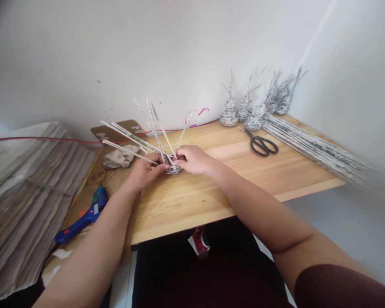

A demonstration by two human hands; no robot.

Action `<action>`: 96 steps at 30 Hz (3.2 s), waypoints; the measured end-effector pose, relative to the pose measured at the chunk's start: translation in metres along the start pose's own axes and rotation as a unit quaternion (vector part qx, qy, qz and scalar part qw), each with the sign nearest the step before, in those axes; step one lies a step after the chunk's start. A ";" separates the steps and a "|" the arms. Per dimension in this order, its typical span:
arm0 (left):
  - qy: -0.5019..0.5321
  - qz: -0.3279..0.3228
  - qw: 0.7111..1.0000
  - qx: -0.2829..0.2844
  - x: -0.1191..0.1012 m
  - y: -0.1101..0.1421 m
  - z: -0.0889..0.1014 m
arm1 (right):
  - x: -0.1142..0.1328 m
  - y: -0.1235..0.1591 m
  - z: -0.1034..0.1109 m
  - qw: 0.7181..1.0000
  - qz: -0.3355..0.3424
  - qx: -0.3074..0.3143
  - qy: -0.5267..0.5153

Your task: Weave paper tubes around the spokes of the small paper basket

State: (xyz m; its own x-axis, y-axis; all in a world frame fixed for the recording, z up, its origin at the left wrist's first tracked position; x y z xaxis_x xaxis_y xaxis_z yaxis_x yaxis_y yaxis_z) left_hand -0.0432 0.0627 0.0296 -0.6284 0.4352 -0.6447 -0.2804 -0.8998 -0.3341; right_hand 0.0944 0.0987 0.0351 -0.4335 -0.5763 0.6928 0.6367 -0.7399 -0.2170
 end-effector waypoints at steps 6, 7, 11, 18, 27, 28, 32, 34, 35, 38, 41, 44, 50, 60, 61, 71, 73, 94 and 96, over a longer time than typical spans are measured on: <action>0.029 0.001 0.999 0.016 0.000 -0.001 -0.002 | 0.004 0.000 -0.001 0.999 -0.001 -0.020 0.026; 0.033 -0.001 0.999 0.020 -0.001 -0.001 -0.002 | 0.004 0.000 -0.001 0.999 -0.005 -0.020 0.024; 0.029 0.014 0.999 0.034 -0.001 -0.001 -0.005 | 0.002 0.001 -0.003 1.000 -0.020 -0.019 -0.005; 0.002 0.011 0.999 0.053 -0.004 0.000 -0.008 | 0.010 0.002 -0.002 0.996 0.031 -0.071 -0.038; 0.025 0.029 0.998 0.052 -0.003 0.001 -0.007 | 0.026 0.006 0.003 0.977 0.174 -0.122 -0.009; 0.044 0.042 0.997 0.053 -0.002 0.001 -0.008 | 0.025 0.006 0.003 0.978 0.168 -0.124 -0.010; 0.105 0.057 0.992 0.035 0.000 0.000 -0.009 | 0.023 0.005 0.004 0.980 0.145 -0.134 -0.009; 0.113 0.050 0.992 0.018 0.000 -0.002 -0.008 | 0.025 0.006 0.004 0.981 0.136 -0.139 -0.004; 0.112 0.046 0.993 0.011 0.000 -0.002 -0.007 | 0.026 0.007 0.004 0.981 0.131 -0.140 -0.002; 0.097 0.024 0.995 0.010 -0.003 -0.003 -0.005 | 0.026 0.007 0.007 0.984 0.105 -0.140 -0.021; 0.073 -0.014 0.997 0.022 -0.006 -0.002 -0.001 | 0.018 0.008 0.021 0.981 0.068 -0.166 -0.073; 0.055 -0.025 0.998 0.015 -0.003 0.000 0.005 | 0.010 0.008 0.037 0.975 0.044 -0.187 -0.112; 0.066 -0.026 0.997 0.024 0.004 0.003 0.004 | 0.005 0.003 0.017 0.995 0.040 -0.067 -0.054; 0.033 -0.058 0.998 0.017 -0.002 0.005 -0.001 | 0.012 0.001 0.002 0.996 0.080 -0.019 0.035; 0.027 -0.065 0.997 0.019 -0.004 0.005 -0.002 | 0.011 0.000 0.001 0.997 0.067 -0.018 0.030; -0.018 -0.056 0.998 0.031 -0.014 0.003 -0.002 | 0.001 0.001 -0.001 0.997 -0.029 -0.053 -0.051; -0.007 -0.044 0.998 0.038 -0.012 0.003 -0.002 | 0.000 0.001 -0.001 0.996 -0.034 -0.054 -0.059; 0.028 -0.063 0.996 0.059 -0.020 0.001 -0.003 | -0.006 -0.002 -0.006 0.994 -0.028 -0.009 -0.104; 0.026 -0.063 0.996 0.062 -0.021 0.001 -0.003 | -0.008 -0.003 -0.007 0.992 -0.044 -0.010 -0.114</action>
State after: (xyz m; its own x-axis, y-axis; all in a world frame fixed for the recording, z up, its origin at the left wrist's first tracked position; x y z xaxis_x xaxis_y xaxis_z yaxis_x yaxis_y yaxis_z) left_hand -0.0284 0.0528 0.0410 -0.5450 0.5428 -0.6390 -0.4434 -0.8334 -0.3298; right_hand 0.0916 0.1031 0.0248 -0.3298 -0.4162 0.8473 0.5889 -0.7922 -0.1599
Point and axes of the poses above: each hand's wrist, its own y-axis away from the middle knuckle, its own z-axis out of the back of the hand, x = y × z, the point moved 8 cm from there along -y, towards the middle knuckle, and after that the axes turned 2 degrees about -y, right-handed, at the moved point
